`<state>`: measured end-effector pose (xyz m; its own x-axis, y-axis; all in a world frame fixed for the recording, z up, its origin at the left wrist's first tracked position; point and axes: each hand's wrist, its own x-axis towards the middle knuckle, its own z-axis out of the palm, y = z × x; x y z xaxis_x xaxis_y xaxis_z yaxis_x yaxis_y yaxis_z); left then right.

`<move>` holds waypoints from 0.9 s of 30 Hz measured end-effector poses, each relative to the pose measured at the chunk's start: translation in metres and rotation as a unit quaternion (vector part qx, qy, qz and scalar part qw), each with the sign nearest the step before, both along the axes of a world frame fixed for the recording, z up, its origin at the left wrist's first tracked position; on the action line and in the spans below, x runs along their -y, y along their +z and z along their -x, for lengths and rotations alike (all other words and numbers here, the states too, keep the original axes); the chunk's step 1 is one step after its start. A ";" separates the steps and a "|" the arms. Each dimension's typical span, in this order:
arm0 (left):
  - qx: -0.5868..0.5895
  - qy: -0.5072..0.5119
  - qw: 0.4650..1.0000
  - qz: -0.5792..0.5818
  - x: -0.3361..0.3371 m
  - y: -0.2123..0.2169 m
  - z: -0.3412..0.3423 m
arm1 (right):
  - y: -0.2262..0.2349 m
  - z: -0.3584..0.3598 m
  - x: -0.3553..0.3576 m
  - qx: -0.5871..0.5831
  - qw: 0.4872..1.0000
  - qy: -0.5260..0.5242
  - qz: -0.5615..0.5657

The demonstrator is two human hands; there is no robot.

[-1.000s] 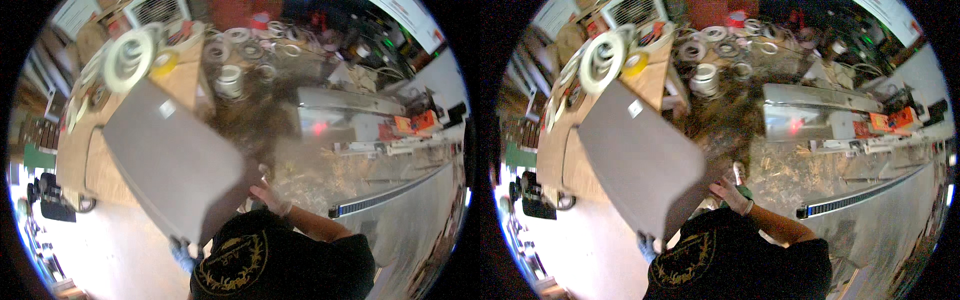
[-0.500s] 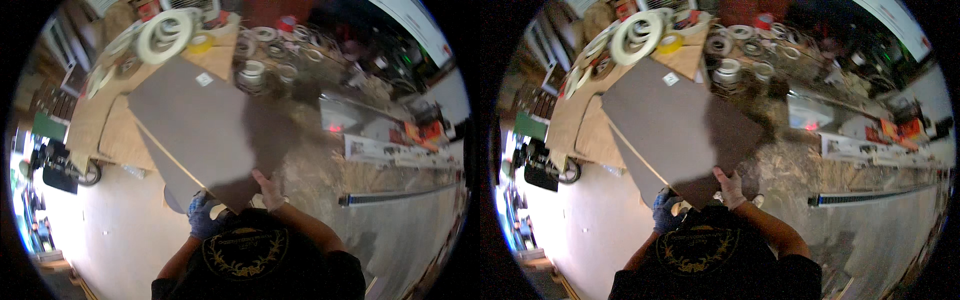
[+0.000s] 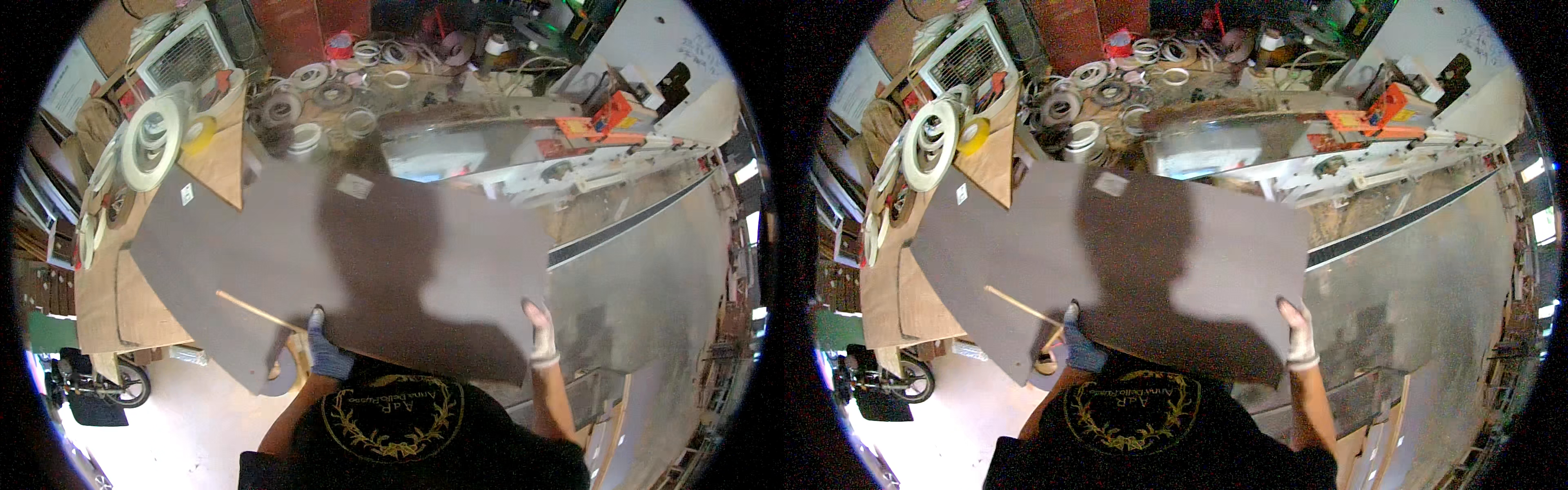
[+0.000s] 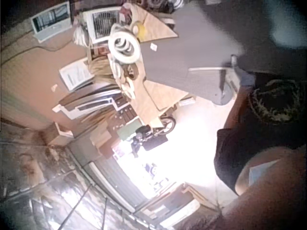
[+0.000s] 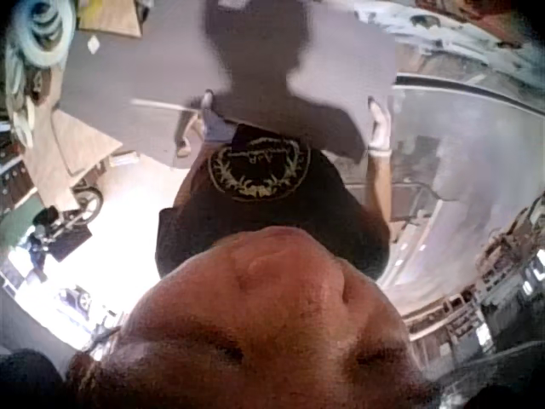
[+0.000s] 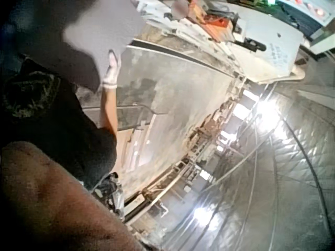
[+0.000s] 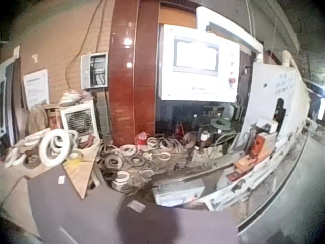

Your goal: The person picks up and stacks several gray rectangular panels on a workbench, then carries one panel to a machine and places it on the conveyor. The person wears gloves and moves around a workshop environment.

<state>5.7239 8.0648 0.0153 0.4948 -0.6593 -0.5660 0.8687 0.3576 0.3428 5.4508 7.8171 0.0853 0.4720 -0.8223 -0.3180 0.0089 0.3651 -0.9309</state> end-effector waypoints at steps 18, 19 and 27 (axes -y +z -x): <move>0.263 -0.293 0.917 -0.063 0.288 -0.025 0.077 | -0.125 0.188 -0.013 0.110 0.906 -0.384 -0.143; 0.409 -0.280 0.867 -0.059 0.298 -0.026 0.050 | -0.132 0.190 -0.004 0.096 0.907 -0.390 -0.130; 0.844 -0.164 0.487 -0.154 0.459 -0.040 -0.247 | -0.094 0.147 0.098 -0.006 0.897 -0.404 -0.180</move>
<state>5.9708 7.6057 -0.0250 0.3240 -0.8719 0.3672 -0.7505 -0.0005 0.6609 5.3037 7.7190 -0.0085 -0.2368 -0.7374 -0.6326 0.3967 0.5210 -0.7558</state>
